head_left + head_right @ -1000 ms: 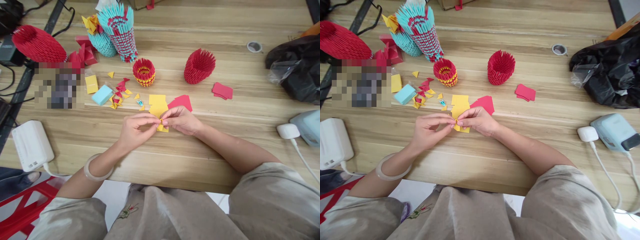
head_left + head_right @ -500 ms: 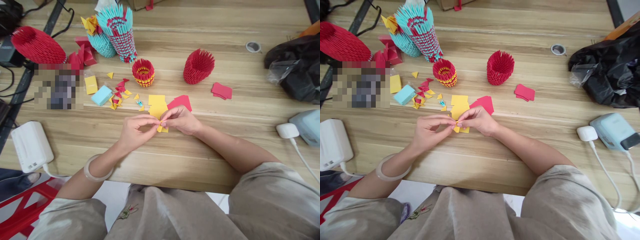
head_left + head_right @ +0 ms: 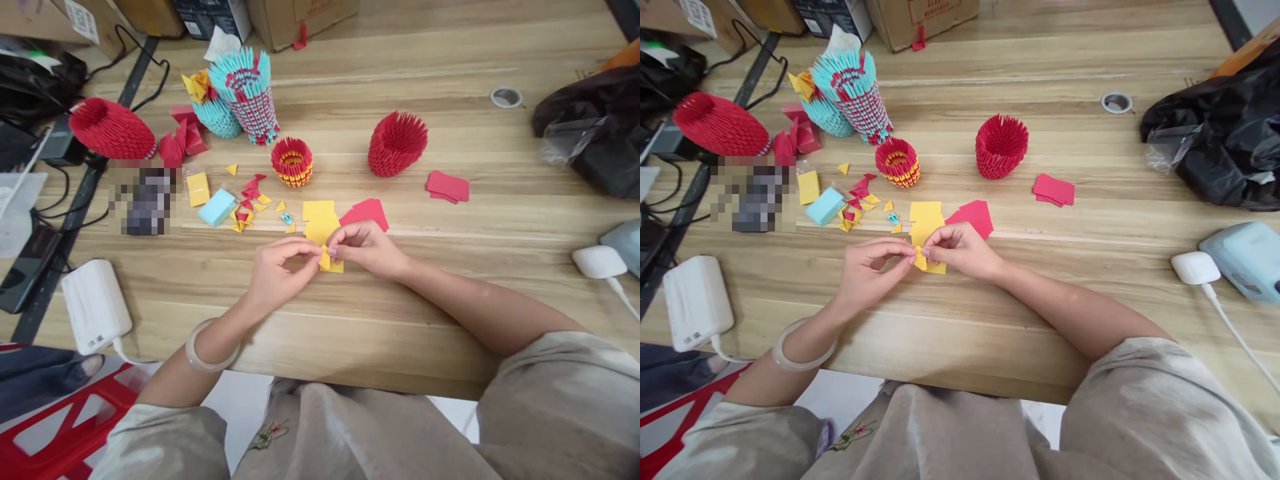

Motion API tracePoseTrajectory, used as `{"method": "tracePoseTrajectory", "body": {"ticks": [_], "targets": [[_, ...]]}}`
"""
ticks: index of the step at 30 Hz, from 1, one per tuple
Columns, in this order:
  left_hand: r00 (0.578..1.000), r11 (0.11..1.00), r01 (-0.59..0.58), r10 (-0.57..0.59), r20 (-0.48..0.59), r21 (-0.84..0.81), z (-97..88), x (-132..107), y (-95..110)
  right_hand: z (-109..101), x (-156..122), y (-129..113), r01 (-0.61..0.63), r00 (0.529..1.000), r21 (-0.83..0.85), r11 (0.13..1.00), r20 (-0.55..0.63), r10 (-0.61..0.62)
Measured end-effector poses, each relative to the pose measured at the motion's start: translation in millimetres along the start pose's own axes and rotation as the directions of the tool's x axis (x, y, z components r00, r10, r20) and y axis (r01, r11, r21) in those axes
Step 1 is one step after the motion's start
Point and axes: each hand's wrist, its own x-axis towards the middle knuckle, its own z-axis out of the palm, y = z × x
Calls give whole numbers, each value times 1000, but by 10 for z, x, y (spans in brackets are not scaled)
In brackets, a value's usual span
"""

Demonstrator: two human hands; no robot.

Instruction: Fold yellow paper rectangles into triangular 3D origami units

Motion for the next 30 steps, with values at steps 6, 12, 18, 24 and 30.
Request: {"method": "tracePoseTrajectory", "body": {"ticks": [6,12,18,24,30], "targets": [[999,993,37,-36,12,-109,3,19,-11,-11,14,-3,39,999,4,999,8,-39],[979,975,99,-131,-154,-199,19,30,-35,-31,25,40,21,998,40,999,53,-23],[982,988,49,-74,-176,-145,19,27,-30,-35,24,51,43,997,35,998,68,-45],[989,995,-39,26,-144,-91,7,32,-14,-24,19,49,47,996,45,998,69,-51],[989,995,-52,40,-141,-83,32,18,-14,-7,4,30,50,998,37,998,26,-51]]}}
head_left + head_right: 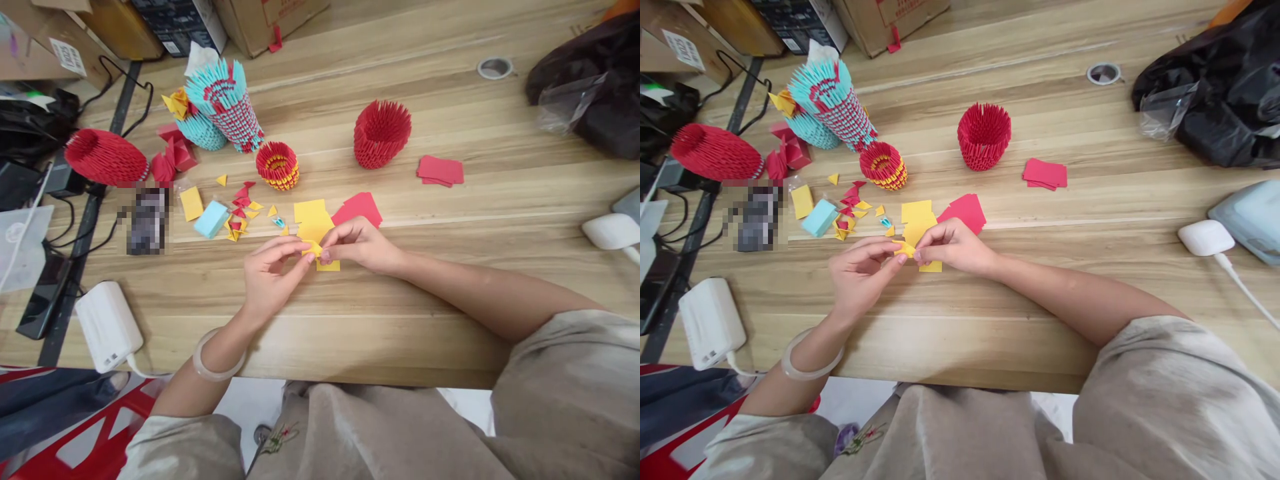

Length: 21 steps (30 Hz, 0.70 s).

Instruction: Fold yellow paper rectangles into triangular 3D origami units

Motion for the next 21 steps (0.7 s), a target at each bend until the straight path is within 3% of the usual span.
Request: {"method": "tracePoseTrajectory", "body": {"ticks": [11,16,21], "targets": [[999,999,35,-34,-34,18,41,-32,-21,32,-16,-4,20,999,20,1000,-43,-19],[982,982,181,-183,-41,-53,62,-42,-10,58,-22,47,47,989,29,998,-140,-43],[924,906,363,-380,-40,-216,105,-49,17,88,-90,84,133,954,-252,958,-230,-193]]}}
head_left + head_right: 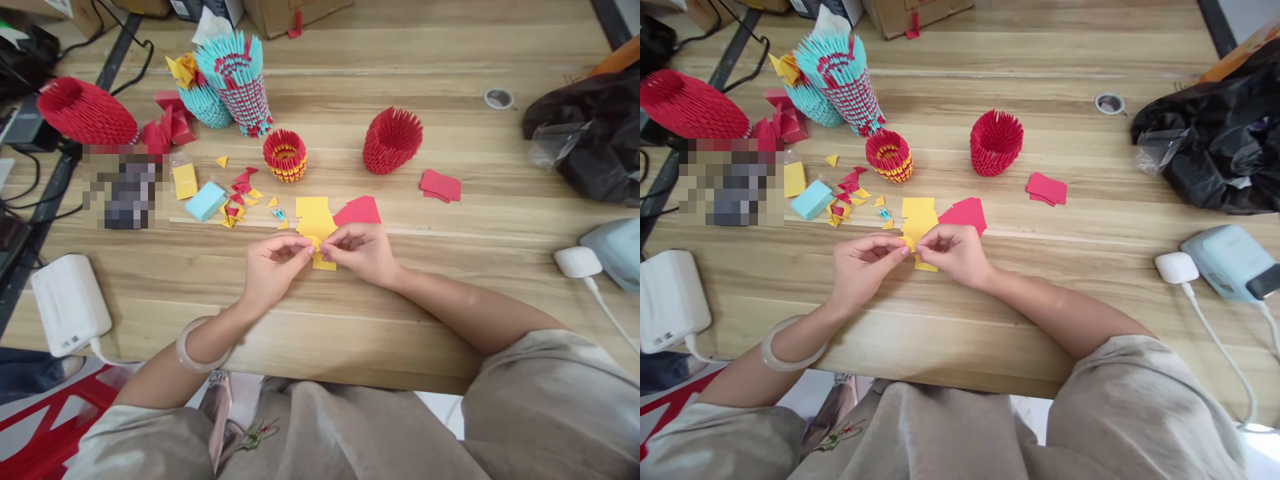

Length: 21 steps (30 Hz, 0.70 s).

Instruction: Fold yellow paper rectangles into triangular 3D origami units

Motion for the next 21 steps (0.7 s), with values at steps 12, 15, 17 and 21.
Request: {"method": "tracePoseTrajectory", "body": {"ticks": [12,15,17,21], "targets": [[981,966,190,-192,7,-176,-6,37,-23,-109,6,5,507,859,-378,775,297,-417],[977,952,211,-210,26,-222,-7,49,-47,-118,14,8,585,809,-366,724,330,-487],[977,949,214,-210,45,-231,-7,59,-61,-118,12,9,592,802,-353,724,340,-490],[983,966,186,-182,41,-182,-18,78,-63,-105,6,-8,488,865,-331,808,310,-395]]}}
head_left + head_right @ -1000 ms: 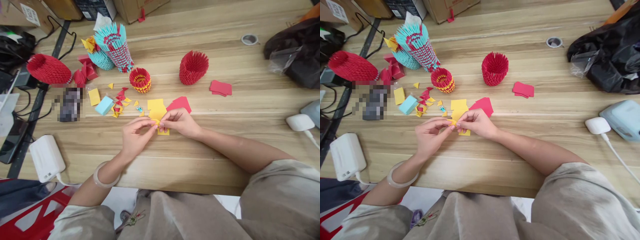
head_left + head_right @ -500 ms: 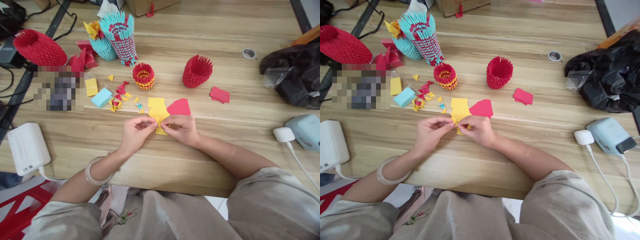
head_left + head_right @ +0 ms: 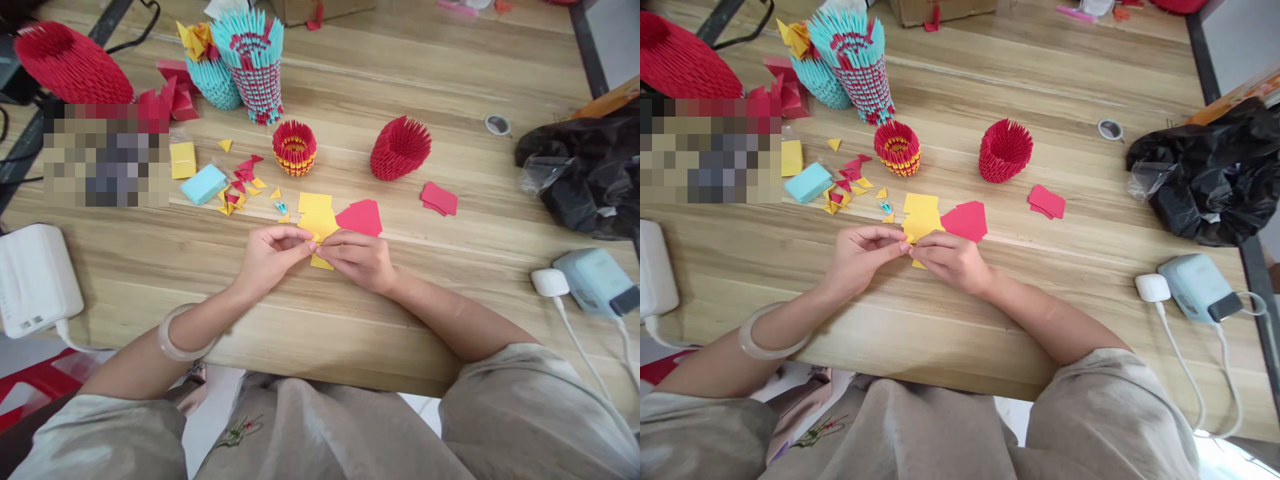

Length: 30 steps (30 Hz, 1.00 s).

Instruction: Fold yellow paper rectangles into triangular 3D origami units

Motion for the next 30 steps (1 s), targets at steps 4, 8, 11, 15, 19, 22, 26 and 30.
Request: {"method": "tracePoseTrajectory", "body": {"ticks": [4,8,11,15,19,22,26,30], "targets": [[1000,1000,-13,13,-22,11,-13,1,25,9,32,-40,-279,956,282,918,-15,295],[999,999,-44,45,-28,13,-16,-2,42,26,66,-67,-450,874,478,754,61,483],[997,996,-81,82,-6,47,-8,-9,53,41,73,-66,-509,845,496,703,131,518],[988,981,-157,156,19,116,7,-38,66,55,63,-35,-519,839,503,691,146,524],[974,958,-225,216,71,175,7,-61,46,64,58,-36,-490,855,503,712,120,504],[967,956,-252,241,83,153,1,-62,22,66,72,-74,-492,855,493,718,117,506],[968,962,-241,230,99,127,0,-53,31,71,87,-88,-512,840,480,713,106,532],[972,969,-206,187,140,137,-16,-40,60,92,74,-29,-517,833,504,692,113,541]]}}
